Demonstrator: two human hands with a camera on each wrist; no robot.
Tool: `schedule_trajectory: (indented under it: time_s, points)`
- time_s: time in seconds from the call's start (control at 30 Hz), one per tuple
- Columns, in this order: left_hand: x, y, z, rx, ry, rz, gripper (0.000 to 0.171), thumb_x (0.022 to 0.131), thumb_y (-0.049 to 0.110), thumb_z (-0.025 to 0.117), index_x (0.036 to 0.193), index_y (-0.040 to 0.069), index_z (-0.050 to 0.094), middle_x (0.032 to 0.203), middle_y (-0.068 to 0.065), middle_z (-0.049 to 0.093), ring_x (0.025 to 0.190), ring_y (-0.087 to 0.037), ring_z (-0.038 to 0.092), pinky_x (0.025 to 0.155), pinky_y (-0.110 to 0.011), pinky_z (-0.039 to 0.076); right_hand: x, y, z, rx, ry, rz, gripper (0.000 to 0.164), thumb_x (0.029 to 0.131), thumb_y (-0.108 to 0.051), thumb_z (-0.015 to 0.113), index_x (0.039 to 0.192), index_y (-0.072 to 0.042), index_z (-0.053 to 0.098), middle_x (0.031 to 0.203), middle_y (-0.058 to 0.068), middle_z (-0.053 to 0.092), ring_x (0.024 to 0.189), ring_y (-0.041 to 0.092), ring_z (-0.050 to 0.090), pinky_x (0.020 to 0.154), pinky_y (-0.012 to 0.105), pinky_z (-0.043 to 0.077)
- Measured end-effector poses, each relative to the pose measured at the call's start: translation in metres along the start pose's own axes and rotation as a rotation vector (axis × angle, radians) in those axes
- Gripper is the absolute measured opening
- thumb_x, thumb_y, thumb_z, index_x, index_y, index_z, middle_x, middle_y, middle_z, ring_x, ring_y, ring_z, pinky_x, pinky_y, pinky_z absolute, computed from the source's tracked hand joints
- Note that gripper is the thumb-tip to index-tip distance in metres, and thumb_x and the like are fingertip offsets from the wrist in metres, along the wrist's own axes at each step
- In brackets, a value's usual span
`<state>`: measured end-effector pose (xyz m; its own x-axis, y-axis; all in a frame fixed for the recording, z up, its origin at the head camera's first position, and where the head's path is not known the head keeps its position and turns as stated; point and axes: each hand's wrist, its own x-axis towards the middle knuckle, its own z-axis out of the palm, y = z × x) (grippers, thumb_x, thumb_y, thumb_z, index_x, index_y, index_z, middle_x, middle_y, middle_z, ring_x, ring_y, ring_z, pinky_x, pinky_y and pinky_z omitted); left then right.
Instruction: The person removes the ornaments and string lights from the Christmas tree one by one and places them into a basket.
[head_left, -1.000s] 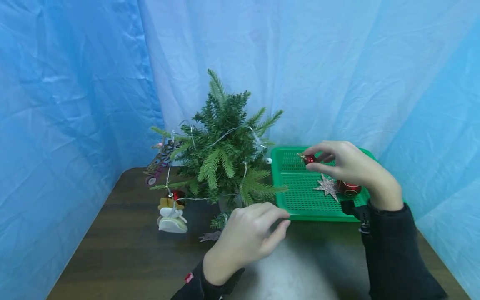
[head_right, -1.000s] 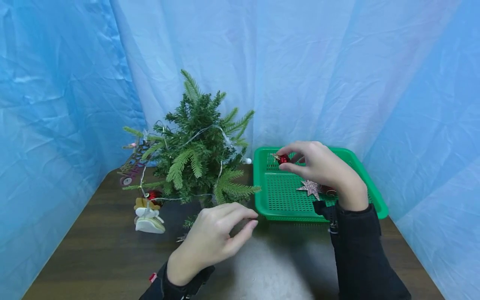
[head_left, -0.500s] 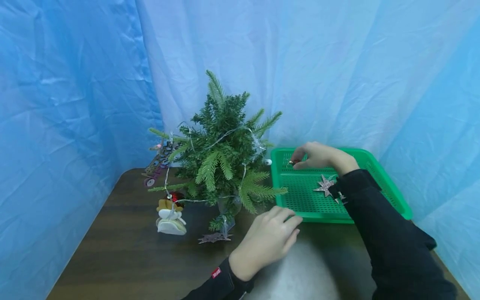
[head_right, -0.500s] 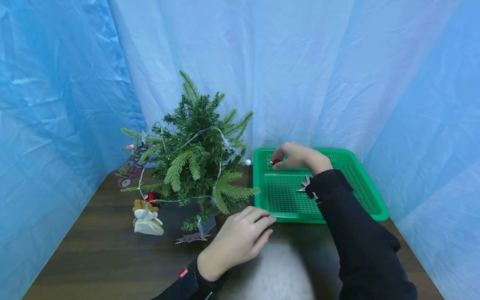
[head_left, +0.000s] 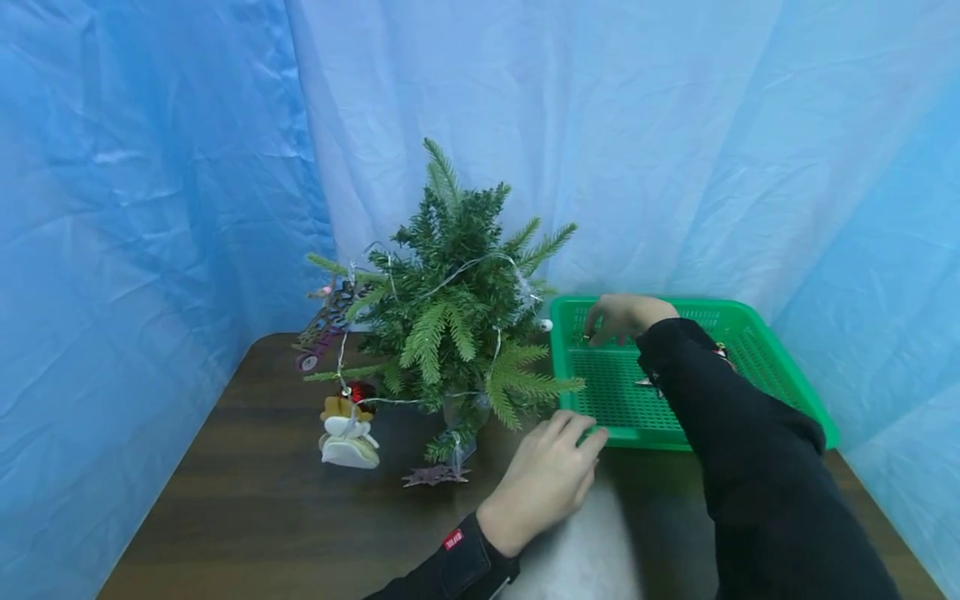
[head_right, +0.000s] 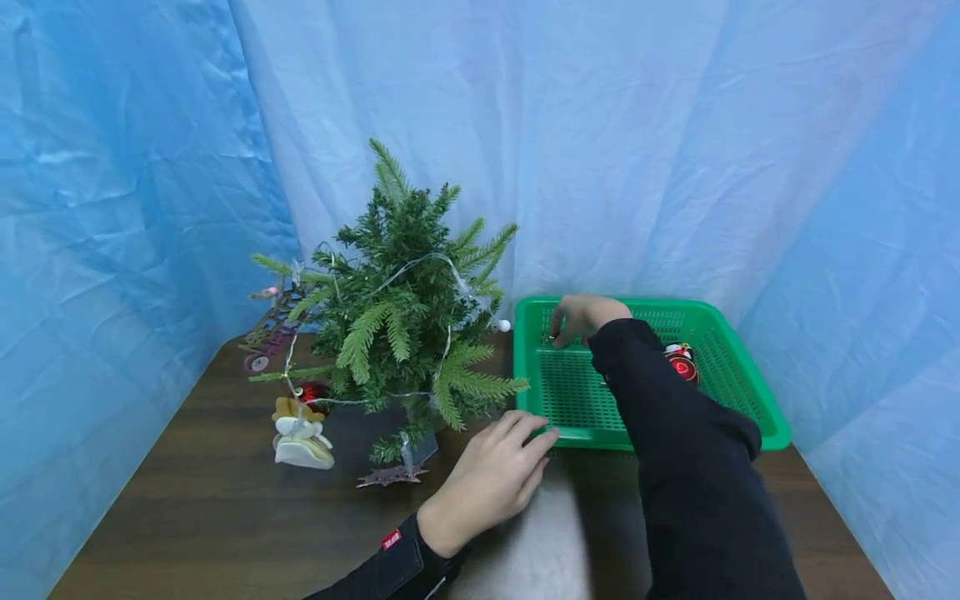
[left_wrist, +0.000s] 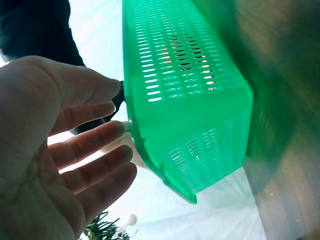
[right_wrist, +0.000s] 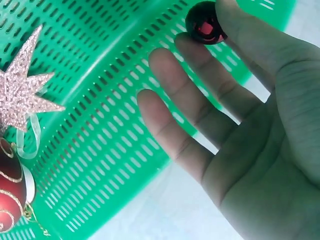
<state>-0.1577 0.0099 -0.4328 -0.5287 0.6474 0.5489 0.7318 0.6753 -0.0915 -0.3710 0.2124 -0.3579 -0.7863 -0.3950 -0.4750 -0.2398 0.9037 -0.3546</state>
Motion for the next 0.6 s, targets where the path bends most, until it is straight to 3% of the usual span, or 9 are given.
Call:
schedule_trajectory:
  time_s: [0.17,0.4,0.6]
  points:
    - [0.001,0.001,0.004,0.016,-0.006,0.020,0.028,0.093,0.021,0.071,0.120,0.015,0.072,0.117,-0.002,0.065,0.110,-0.018,0.060,0.086,-0.024,0.054,0.009,0.001,0.003,-0.024,-0.026,0.025,0.042,0.098,-0.021,0.070,0.137,-0.007,0.062,0.145,0.022,0.051,0.102,0.031,0.067,0.083,0.042,0.056]
    - [0.002,0.002,0.005,0.021,-0.014,0.029,0.026,0.095,0.022,0.069,0.120,0.015,0.073,0.116,-0.001,0.066,0.108,-0.017,0.060,0.085,-0.021,0.054,0.022,0.006,0.013,-0.038,-0.013,0.032,0.037,0.097,-0.018,0.072,0.131,-0.006,0.067,0.135,0.020,0.060,0.095,0.026,0.070,0.079,0.039,0.058]
    - [0.000,0.004,0.002,0.006,0.003,0.035,0.026,0.094,0.019,0.070,0.119,0.015,0.073,0.114,0.000,0.066,0.107,-0.016,0.060,0.084,-0.019,0.053,0.034,0.010,0.023,-0.056,-0.041,0.042,0.040,0.099,-0.021,0.069,0.135,-0.004,0.064,0.138,0.022,0.059,0.092,0.023,0.071,0.077,0.035,0.059]
